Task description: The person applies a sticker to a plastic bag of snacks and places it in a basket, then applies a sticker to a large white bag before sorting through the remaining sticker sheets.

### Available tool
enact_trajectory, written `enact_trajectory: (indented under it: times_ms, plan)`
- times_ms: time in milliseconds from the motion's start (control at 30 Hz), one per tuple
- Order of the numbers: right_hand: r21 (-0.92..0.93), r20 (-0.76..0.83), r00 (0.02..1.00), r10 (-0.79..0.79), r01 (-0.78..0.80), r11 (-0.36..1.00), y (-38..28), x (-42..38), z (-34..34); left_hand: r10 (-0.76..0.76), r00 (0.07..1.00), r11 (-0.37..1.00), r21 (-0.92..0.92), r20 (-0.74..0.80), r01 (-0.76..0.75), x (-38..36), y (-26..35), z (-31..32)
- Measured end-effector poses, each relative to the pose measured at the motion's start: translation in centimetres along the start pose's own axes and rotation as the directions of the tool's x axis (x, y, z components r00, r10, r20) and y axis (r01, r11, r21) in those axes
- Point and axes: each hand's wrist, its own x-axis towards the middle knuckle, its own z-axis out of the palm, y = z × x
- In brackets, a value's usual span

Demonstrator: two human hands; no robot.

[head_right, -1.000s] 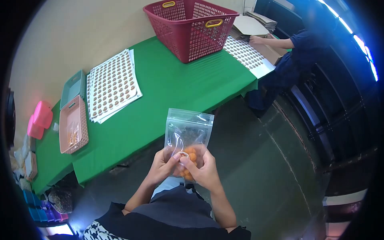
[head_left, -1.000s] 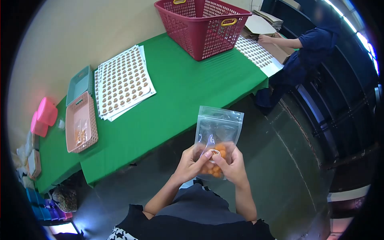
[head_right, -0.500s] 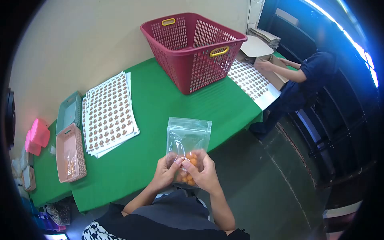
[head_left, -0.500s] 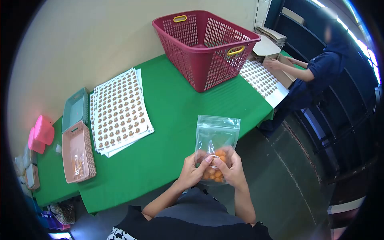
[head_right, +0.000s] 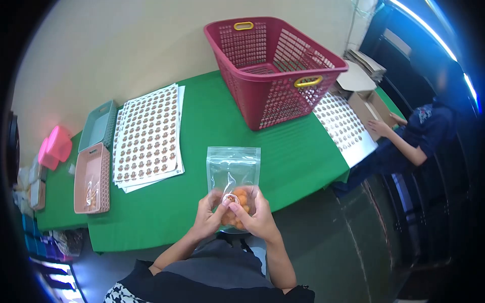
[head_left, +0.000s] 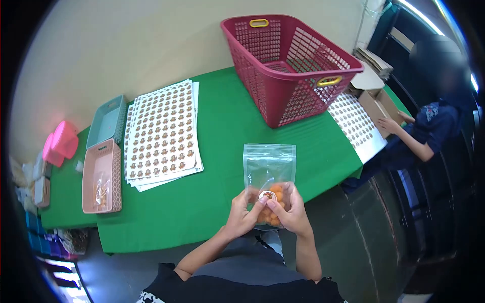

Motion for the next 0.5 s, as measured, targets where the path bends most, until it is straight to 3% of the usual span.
enact_trajectory:
  times_ms: [133, 200, 267, 333, 400, 500]
  plan:
    - [0.017, 0.16, 0.987, -0.021, 0.019, 1.0, -0.1, 1.6, -3.0, 0.012, 0.999, 0.999, -0.049, -0.037, -0.014, 1.5, -0.7, 0.2]
    - [-0.054, 0.292, 0.955, 0.048, -0.033, 0.998, -1.5, 2.3, -4.4, 0.045, 0.996, 0.997, -0.054, -0.072, -0.049, 3.0, -0.1, 0.3]
    - [0.007, 0.348, 0.936, 0.049, -0.055, 0.998, -0.5, 3.5, -5.8, 0.039, 0.979, 0.953, -0.287, -0.202, -0.097, 4.4, 1.9, 0.7]
    - [-0.213, 0.525, 0.841, 0.13, -0.018, 0.977, -0.9, 4.6, -7.0, -0.049, 0.946, 0.955, -0.291, -0.32, -0.049, 5.2, 2.4, 1.6]
    - [-0.274, 0.547, 0.83, 0.107, 0.057, 0.96, -0.9, 5.8, -8.0, -0.128, 0.946, 0.97, -0.237, -0.297, 0.057, 5.5, 1.6, 2.4]
    - [0.182, 0.377, 0.923, -0.073, 0.004, 0.983, -0.7, 6.9, -8.9, -0.061, 0.952, 0.993, -0.115, -0.3, 0.027, 5.9, 1.9, 6.0]
